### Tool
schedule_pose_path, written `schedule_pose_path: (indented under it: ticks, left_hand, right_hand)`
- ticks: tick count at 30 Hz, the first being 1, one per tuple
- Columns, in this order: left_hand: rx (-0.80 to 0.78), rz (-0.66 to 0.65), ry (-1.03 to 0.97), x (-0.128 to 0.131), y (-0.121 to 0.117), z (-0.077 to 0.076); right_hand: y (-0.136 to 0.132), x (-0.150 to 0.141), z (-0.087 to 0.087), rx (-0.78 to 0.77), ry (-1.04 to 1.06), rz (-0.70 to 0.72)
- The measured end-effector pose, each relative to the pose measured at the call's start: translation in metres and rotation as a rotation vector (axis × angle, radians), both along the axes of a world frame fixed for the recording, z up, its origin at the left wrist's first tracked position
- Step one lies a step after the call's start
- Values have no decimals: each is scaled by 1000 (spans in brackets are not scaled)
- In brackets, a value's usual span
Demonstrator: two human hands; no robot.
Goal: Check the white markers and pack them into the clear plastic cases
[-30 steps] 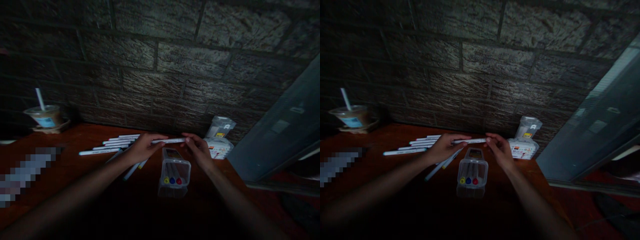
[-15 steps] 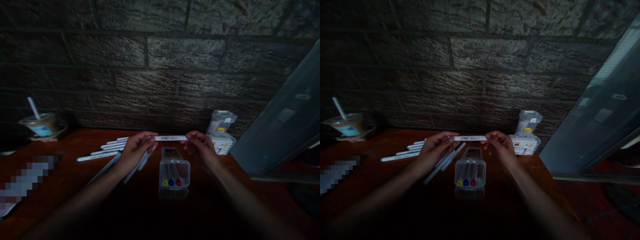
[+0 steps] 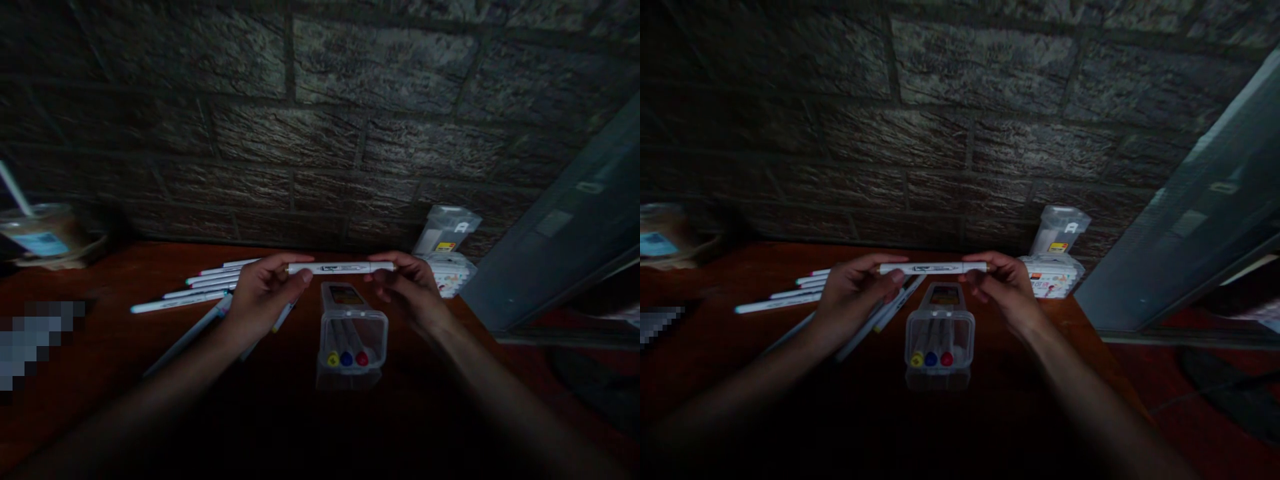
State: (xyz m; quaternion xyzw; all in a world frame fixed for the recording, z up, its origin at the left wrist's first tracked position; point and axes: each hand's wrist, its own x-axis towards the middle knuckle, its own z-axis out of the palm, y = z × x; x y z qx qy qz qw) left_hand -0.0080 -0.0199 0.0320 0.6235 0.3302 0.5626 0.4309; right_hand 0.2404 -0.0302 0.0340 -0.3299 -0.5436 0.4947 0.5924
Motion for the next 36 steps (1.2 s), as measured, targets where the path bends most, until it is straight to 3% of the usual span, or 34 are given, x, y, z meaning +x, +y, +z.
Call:
schedule_pose_path:
  ticks: [7,13,20,30,36]
  left_hand:
    - [78,112,111,0,0,-3]
    - [101,113,87,3,0,-6]
    - [45,70,29,4,1,-5]
    - [102,89,91,5,0,-9]
    - [65,86,118,3,-1,-8]
  right_hand:
    - [1,-2,-4,81,-83,-19]
    - [-1,-8,-1,135,-91,-49]
    - [-1,-4,-5,80,-121,-53]
    - [2,-7,-7,115,-136,-75]
    - [2,-6,-4,10,-106,-93]
